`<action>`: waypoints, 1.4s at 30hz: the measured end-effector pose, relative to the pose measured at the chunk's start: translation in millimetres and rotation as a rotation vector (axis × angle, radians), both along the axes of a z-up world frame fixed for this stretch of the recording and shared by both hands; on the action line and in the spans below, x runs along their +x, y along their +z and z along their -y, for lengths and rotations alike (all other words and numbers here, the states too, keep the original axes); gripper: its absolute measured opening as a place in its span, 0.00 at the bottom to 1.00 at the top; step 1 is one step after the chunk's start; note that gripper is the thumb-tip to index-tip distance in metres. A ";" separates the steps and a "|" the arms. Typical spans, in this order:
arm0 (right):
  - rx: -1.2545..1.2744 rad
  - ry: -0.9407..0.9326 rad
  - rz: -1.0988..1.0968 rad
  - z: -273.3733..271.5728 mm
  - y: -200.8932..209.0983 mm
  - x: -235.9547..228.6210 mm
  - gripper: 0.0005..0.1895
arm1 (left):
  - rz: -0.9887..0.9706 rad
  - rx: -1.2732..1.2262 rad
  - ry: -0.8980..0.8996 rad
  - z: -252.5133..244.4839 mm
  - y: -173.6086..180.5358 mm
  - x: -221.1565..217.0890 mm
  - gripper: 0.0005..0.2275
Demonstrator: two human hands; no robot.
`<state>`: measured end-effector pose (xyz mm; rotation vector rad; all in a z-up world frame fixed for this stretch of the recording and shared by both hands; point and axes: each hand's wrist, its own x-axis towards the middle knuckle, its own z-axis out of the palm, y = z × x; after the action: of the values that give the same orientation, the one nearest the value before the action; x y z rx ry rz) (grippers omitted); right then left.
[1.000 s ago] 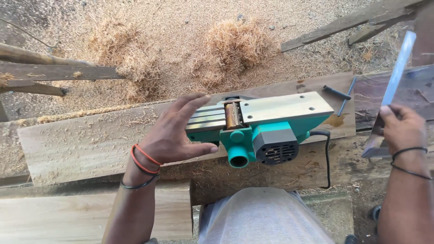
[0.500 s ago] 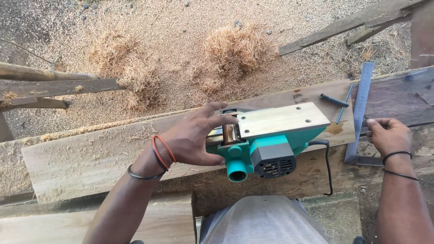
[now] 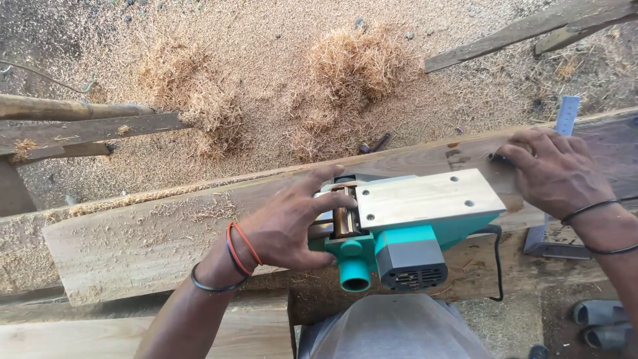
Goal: Adjusting the blade height and position on an electric power planer using a metal ruler and a hex key.
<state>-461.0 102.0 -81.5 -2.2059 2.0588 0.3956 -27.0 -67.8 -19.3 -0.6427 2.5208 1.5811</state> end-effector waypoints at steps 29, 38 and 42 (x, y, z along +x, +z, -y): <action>0.057 -0.751 1.072 14.6 -42.7 -84.4 0.19 | 0.700 0.549 0.131 60.3 -85.2 -61.3 0.26; 0.560 -0.470 0.615 124.9 111.7 100.2 0.12 | 0.653 0.530 0.143 58.9 -89.6 -63.1 0.22; 0.555 -0.069 0.562 134.2 97.5 112.7 0.15 | 0.607 0.604 0.153 58.7 -94.2 -60.2 0.20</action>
<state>-348.2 -32.2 16.0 -1.6650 1.4941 0.2555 -87.2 -126.5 -113.5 -1.0326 1.5005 1.7272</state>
